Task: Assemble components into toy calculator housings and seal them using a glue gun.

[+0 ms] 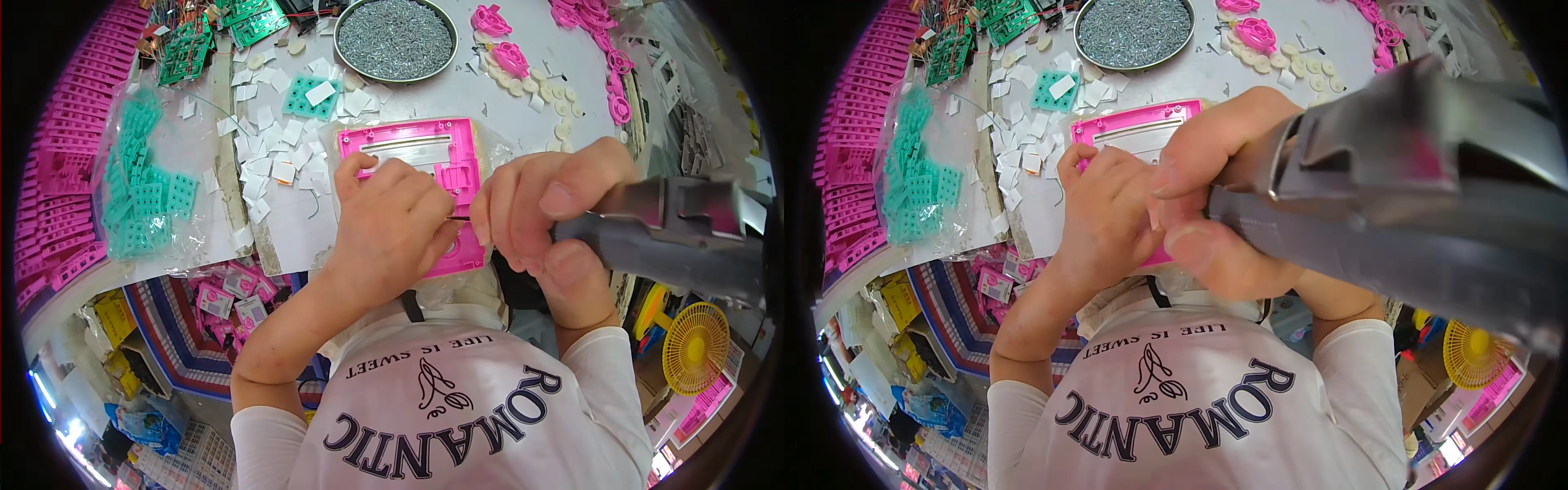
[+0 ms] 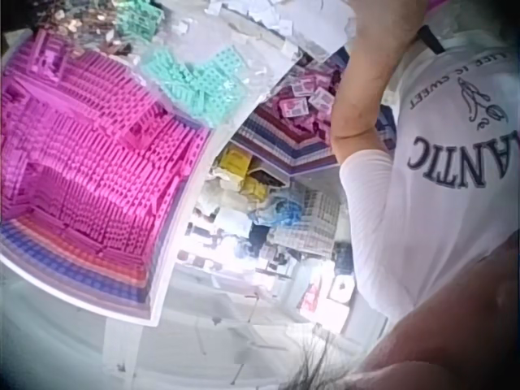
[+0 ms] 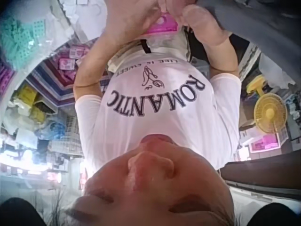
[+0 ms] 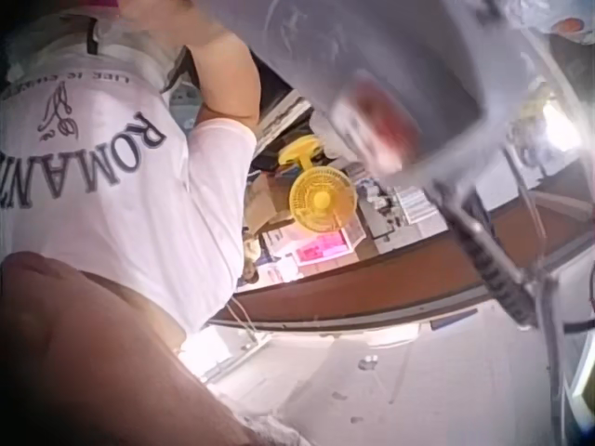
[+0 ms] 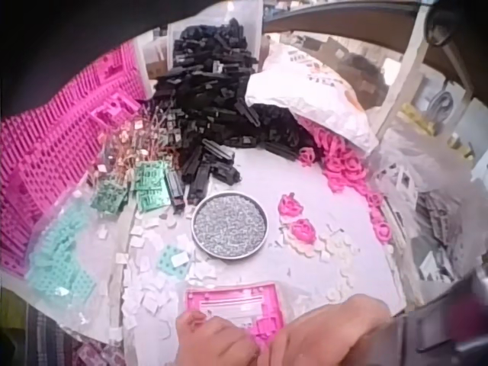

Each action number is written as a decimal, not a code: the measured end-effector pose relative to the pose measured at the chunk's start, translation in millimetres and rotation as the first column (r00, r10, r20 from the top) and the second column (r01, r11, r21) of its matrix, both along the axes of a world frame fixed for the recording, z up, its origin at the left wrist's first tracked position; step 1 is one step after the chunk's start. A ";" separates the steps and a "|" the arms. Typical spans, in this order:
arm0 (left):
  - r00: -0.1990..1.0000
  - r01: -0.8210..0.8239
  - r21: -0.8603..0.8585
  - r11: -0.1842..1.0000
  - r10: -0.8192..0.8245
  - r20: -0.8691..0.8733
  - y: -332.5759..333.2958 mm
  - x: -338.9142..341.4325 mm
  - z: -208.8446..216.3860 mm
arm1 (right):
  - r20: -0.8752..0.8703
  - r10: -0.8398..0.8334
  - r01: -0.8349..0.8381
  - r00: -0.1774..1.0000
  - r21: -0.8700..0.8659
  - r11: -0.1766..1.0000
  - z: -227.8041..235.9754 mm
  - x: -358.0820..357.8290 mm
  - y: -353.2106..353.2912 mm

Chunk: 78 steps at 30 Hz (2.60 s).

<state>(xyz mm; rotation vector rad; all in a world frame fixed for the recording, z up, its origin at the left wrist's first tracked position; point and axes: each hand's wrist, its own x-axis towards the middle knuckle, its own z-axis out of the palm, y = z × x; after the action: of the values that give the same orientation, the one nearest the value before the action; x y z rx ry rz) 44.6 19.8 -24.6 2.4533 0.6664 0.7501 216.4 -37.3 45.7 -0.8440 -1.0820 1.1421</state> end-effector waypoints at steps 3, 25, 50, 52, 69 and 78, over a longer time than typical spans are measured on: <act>1.000 0.005 -0.087 0.996 -0.007 -0.026 -1.3 -5.3 1.6 | -0.033 -0.003 0.003 0.999 0.001 1.000 -21.9 -0.1 -1.5; 0.905 -0.421 0.073 0.904 0.424 -0.027 108.0 -102.9 -4.2 | 0.046 -0.012 0.003 0.999 0.186 0.983 -0.4 64.6 11.5; 0.882 -0.083 -0.039 0.996 0.092 0.463 9.3 -81.7 6.1 | 0.701 -0.165 -0.043 0.694 0.269 0.962 -36.8 -30.8 30.3; 0.859 -0.089 -0.155 0.984 0.155 0.488 7.8 -83.6 2.3 | 0.690 -0.060 -0.177 0.722 0.267 0.947 -49.0 -23.0 38.1; 0.810 -0.110 -0.789 0.604 0.515 0.281 11.0 -101.7 26.2 | 0.684 -0.335 -0.096 0.647 0.510 0.855 -36.4 -26.4 30.9; 0.965 -0.020 -0.221 0.975 0.077 0.251 -12.7 -64.1 23.6 | 0.700 -0.422 -0.089 0.576 0.567 0.819 -43.7 -20.2 11.8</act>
<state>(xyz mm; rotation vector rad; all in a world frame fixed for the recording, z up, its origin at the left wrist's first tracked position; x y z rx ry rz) -19.5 7.1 -1.1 2.1024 0.6711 0.9446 196.2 -25.5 2.0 -0.9864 -1.9219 0.1404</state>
